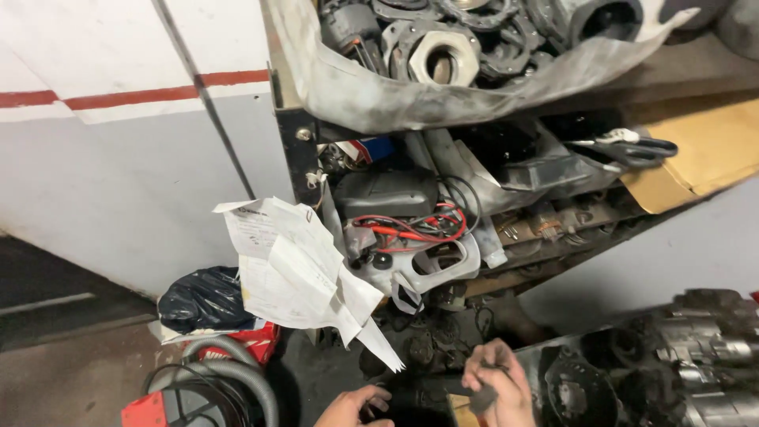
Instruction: The person is cleaning and servicing an alternator rotor shaft using a bench vise and an abrasive strip.
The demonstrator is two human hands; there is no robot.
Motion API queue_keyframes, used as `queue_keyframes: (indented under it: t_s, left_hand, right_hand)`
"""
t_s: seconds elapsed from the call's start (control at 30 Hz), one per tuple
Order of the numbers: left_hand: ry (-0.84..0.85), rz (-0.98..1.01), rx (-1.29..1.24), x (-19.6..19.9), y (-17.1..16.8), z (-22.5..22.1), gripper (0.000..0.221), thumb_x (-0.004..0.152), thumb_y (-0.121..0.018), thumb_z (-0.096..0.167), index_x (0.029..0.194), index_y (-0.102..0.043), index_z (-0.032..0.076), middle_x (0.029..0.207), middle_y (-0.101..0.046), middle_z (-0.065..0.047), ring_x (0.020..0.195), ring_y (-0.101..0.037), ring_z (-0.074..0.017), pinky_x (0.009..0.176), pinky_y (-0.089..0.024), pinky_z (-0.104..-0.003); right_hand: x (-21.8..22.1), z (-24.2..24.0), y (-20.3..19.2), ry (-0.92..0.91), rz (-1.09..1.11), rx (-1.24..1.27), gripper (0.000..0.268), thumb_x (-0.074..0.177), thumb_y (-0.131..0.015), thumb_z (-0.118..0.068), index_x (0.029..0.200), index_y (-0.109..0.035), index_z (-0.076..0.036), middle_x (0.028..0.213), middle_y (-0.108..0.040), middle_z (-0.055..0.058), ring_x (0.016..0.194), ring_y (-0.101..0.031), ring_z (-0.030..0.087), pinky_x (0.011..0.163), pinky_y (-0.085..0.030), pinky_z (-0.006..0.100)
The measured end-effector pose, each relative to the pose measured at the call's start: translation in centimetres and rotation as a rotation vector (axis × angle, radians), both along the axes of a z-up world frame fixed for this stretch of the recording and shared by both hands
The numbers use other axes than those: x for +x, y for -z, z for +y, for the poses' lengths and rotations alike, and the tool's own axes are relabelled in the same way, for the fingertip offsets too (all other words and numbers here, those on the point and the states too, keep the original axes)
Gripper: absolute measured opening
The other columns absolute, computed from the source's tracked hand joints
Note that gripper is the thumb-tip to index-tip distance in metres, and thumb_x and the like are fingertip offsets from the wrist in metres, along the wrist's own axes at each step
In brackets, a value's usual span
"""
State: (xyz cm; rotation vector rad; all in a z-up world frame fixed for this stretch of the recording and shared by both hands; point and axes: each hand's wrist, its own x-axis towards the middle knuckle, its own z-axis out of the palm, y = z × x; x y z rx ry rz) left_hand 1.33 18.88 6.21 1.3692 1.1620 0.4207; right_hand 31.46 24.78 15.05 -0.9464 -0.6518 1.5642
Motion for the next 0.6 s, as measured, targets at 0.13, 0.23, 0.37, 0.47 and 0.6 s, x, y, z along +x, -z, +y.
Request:
queue_keyframes:
  t_s: [0.13,0.23,0.37,0.47,0.6]
  left_hand:
    - [-0.074,-0.018,0.099,-0.2,2.5,0.8,0.057,0.081,-0.088,0.043,0.127,-0.069,0.015,0.105,-0.080,-0.004,0.083,-0.076,-0.0170,0.076,-0.060,-0.031]
    - [-0.075,0.012,0.015,-0.8,4.0,1.7,0.053,0.082,-0.084,0.040,0.129,-0.067,0.020,0.108,-0.078,-0.002,0.090,-0.075,-0.0171,0.079,-0.059,-0.032]
    - [-0.134,-0.018,0.041,-1.8,9.5,2.3,0.049,0.085,-0.073,0.031,0.133,-0.066,0.022,0.111,-0.079,-0.004,0.107,-0.076,-0.0209,0.095,-0.055,-0.032]
    - [-0.130,0.023,-0.005,-2.3,13.2,3.6,0.050,0.086,-0.071,0.031,0.135,-0.066,0.025,0.118,-0.078,-0.004,0.117,-0.073,-0.0215,0.103,-0.052,-0.032]
    - [-0.054,0.010,0.146,-2.1,13.0,4.6,0.045,0.087,-0.070,0.036,0.130,-0.068,0.023,0.120,-0.078,-0.005,0.122,-0.073,-0.0212,0.107,-0.052,-0.032]
  right_hand:
    - [2.0,3.8,-2.7,-0.141,0.278,0.193,0.024,0.073,-0.052,0.006,0.092,-0.044,-0.006,0.079,-0.045,0.011,0.068,-0.046,0.022,0.064,-0.039,0.039]
    - [2.2,6.5,-4.8,-0.066,0.300,0.227,0.032,0.072,-0.049,0.003,0.103,-0.048,-0.003,0.085,-0.050,0.011,0.068,-0.045,0.019,0.064,-0.039,0.035]
    - [1.6,10.0,-8.4,0.209,-0.378,0.579,0.036,0.087,-0.063,0.001,0.121,-0.051,-0.001,0.089,-0.055,0.008,0.074,-0.045,0.013,0.070,-0.040,0.029]
    - [0.3,11.7,-12.2,0.344,-0.780,0.698,0.055,0.087,-0.075,-0.002,0.135,-0.048,-0.002,0.085,-0.055,0.002,0.073,-0.046,0.009,0.069,-0.039,0.024]
    - [-2.0,13.9,-16.5,0.412,-1.151,0.865,0.082,0.081,-0.085,-0.013,0.148,-0.039,-0.003,0.074,-0.060,0.001,0.058,-0.054,0.011,0.053,-0.046,0.026]
